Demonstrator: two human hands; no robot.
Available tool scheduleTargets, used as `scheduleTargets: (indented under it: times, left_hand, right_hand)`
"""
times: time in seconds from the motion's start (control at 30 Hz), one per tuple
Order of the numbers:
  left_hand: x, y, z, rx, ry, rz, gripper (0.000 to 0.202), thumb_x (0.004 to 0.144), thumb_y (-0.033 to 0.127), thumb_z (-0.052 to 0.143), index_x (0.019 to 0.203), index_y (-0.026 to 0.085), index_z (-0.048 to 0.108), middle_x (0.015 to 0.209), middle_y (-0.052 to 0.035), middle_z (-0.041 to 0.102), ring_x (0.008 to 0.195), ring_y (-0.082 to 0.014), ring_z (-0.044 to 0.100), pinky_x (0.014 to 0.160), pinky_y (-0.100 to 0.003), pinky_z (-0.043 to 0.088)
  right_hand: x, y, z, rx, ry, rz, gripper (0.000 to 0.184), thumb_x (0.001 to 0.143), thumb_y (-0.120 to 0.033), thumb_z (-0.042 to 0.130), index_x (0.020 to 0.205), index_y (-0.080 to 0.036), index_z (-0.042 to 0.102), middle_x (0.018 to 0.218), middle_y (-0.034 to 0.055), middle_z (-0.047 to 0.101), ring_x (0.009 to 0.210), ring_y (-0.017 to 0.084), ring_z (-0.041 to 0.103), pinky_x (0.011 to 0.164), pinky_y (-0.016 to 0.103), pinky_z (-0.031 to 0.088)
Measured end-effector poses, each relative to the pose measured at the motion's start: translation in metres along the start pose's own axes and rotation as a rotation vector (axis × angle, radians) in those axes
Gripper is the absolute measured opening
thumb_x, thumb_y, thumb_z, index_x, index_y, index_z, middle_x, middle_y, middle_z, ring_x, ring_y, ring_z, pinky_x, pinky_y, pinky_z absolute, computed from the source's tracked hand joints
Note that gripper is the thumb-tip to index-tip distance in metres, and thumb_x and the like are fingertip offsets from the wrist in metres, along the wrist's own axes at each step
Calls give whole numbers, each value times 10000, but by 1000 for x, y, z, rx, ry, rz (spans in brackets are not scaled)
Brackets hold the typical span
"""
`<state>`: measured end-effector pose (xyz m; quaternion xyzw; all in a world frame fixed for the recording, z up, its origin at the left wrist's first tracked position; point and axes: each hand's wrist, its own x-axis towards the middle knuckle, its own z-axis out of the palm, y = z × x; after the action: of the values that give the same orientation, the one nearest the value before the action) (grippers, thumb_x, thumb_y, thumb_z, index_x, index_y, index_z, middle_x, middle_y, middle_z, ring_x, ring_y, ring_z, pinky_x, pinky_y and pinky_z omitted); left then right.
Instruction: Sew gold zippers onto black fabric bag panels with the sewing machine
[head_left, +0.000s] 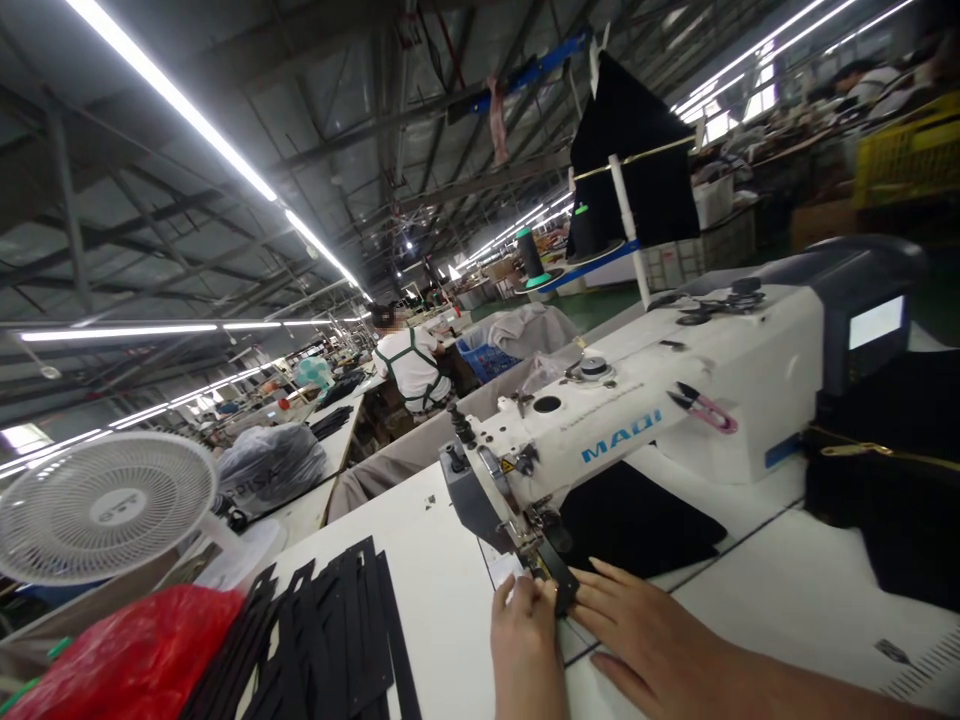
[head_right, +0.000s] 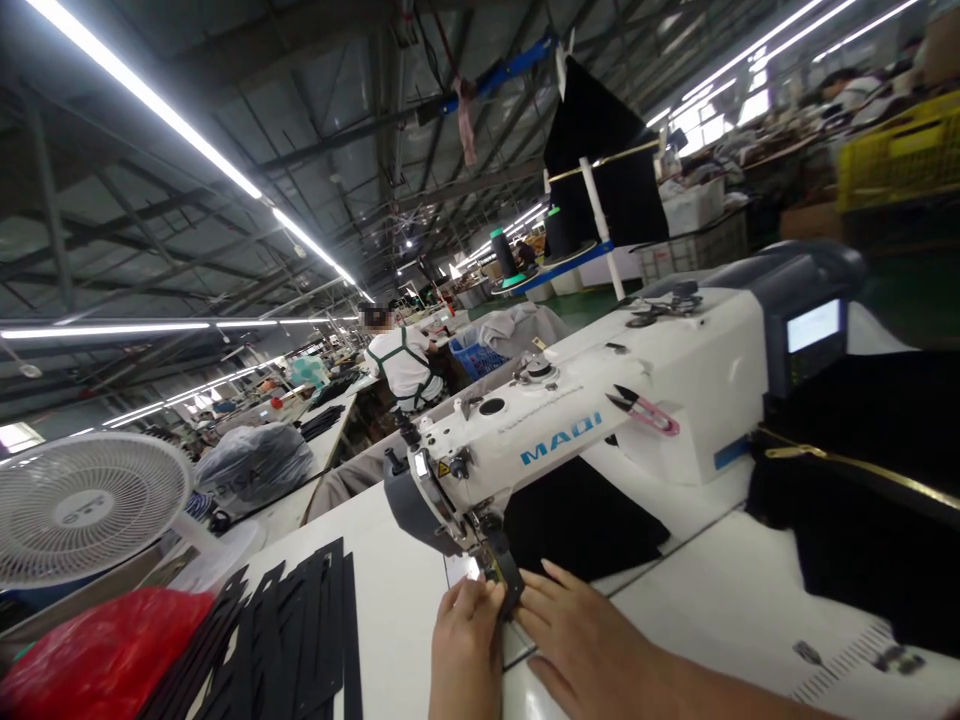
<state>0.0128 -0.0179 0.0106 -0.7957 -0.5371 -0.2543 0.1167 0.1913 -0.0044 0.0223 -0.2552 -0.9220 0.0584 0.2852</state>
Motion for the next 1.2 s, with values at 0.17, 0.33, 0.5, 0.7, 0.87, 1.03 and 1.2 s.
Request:
scheduleTargets:
  times: [0.17,0.33,0.5,0.7,0.87,1.03,1.2]
  left_hand:
    - [-6,-5,-8,-13,41,-26,297,784,34,466,974,185,638,993,-95,665,938,-255,621,817,-432,528]
    - [-9,-13,-3,23,119,222,263,851,54,403,939,171,621,903,-69,704,854,-199,671,923,-477,471]
    - [-2,-11,-1,90,252,364,382,913,75,238,813,125,603,731,-79,686,717,-172,678,896,-458,496]
    - [5,-18,2,105,223,360,394,916,74,220,812,133,596,737,-61,682,741,-161,672,919,-446,486]
    - [10,-32,13,130,179,321,321,882,29,314,816,150,604,781,-39,696,787,-147,668,916,-366,493]
    - [5,-40,22,148,157,279,259,860,30,391,876,161,614,894,-54,708,895,-172,657,919,-378,487]
    - [1,-41,26,144,161,289,201,873,83,433,871,170,615,893,-52,708,915,-182,654,960,-398,455]
  right_hand:
    - [-2,1,8,-61,89,-24,414,809,-113,458,1216,-146,526,1143,109,590,1092,243,515,989,441,368]
    - [-5,0,17,-115,128,-20,332,828,-132,449,1135,-136,575,1051,119,599,1014,254,528,972,443,376]
    - [-2,1,12,-111,65,-20,287,843,-173,445,1079,-126,602,1055,134,595,1016,262,515,977,448,369]
    - [7,7,13,-75,45,-5,267,831,-155,439,1036,-141,610,1027,123,601,1004,259,519,965,456,377]
    - [18,16,18,-32,100,1,243,824,-119,402,941,-152,613,971,111,599,982,243,523,947,454,393]
    - [19,20,20,-106,309,-37,265,853,-92,358,828,-160,614,893,96,615,880,215,557,850,401,462]
    - [24,27,34,-261,371,-114,343,901,-60,315,1009,-171,622,999,75,638,908,176,587,780,299,505]
